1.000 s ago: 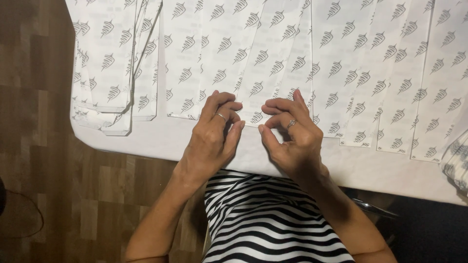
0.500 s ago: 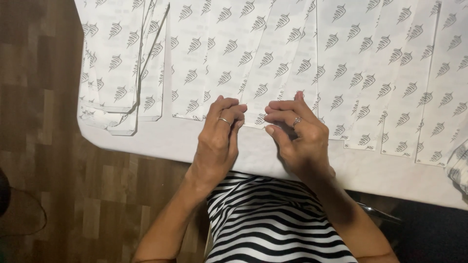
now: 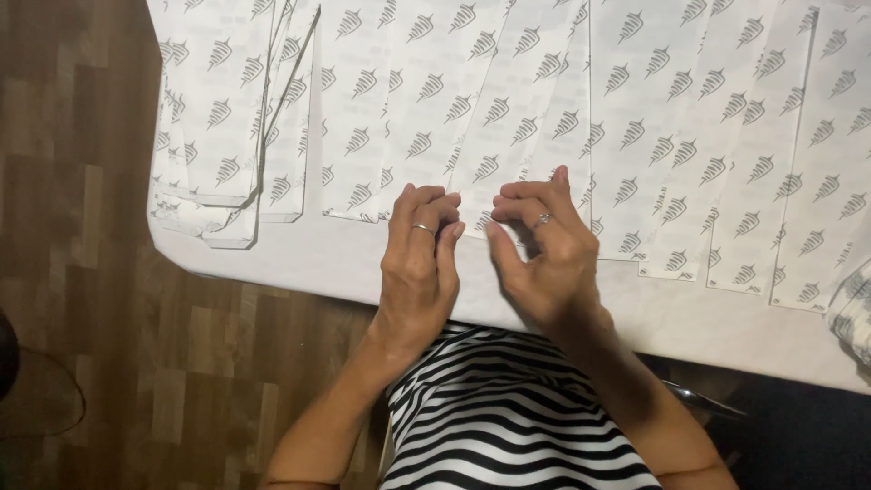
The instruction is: Laying out paper wrappers, applying glue to the edges, and folding them to assemble bags.
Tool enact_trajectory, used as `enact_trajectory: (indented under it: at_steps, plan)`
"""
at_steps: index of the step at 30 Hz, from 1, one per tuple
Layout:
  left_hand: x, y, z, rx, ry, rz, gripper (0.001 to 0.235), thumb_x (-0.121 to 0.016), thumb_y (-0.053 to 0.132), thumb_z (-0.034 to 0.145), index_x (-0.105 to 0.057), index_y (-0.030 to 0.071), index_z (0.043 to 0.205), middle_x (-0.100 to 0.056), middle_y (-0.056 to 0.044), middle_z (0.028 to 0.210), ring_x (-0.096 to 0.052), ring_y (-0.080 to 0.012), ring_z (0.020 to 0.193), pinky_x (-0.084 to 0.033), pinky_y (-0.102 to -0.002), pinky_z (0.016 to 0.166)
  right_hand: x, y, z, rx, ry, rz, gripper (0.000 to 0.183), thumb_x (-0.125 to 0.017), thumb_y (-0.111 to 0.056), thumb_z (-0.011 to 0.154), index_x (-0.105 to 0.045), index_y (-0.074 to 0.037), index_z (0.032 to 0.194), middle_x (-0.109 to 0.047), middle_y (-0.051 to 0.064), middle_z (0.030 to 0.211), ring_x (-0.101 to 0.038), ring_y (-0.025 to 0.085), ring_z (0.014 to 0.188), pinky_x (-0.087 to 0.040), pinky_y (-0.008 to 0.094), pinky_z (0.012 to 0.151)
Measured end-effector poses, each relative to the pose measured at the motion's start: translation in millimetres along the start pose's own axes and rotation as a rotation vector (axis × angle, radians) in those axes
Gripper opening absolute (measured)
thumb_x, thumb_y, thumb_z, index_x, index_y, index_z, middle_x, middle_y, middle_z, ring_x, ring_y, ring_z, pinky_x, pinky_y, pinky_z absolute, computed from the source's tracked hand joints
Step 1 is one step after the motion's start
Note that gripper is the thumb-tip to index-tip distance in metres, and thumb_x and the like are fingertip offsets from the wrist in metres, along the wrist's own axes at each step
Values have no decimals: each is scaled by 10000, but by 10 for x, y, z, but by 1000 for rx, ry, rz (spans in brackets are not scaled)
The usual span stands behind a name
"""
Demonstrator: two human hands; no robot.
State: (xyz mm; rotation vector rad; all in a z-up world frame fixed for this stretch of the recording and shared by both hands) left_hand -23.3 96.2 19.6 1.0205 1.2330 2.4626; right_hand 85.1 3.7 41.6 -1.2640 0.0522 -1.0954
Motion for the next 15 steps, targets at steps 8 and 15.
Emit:
enact_trajectory:
  at_steps: [8,15]
  plan:
    - [-14,21,-28,-82,40,76,59,-581,-65,989,-626,-78,1023,-594,-195,1076,-662,-389,1093,-446,-551,1118,71,-77,34,-34,-39,56,115,-753,-49,912,-712,58,927,-664,207,1026,-725,415,1027,-486,518,1069]
    - [454,49,-17,-166,22,-22,101,-645,-51,970,-684,-58,1063,-624,-236,1257,-681,-412,1180,-426,-548,1149,11,-180,49,64,-23,-26,143,-768,95,849,-731,58,983,-671,219,1101,-721,415,1033,-374,597,1144]
Point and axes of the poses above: each hand's wrist, its own z-axis towards the middle knuckle, its own x-axis out of the back of the hand, y = z × x, the point moved 6 cm from there along z, towards the middle knuckle
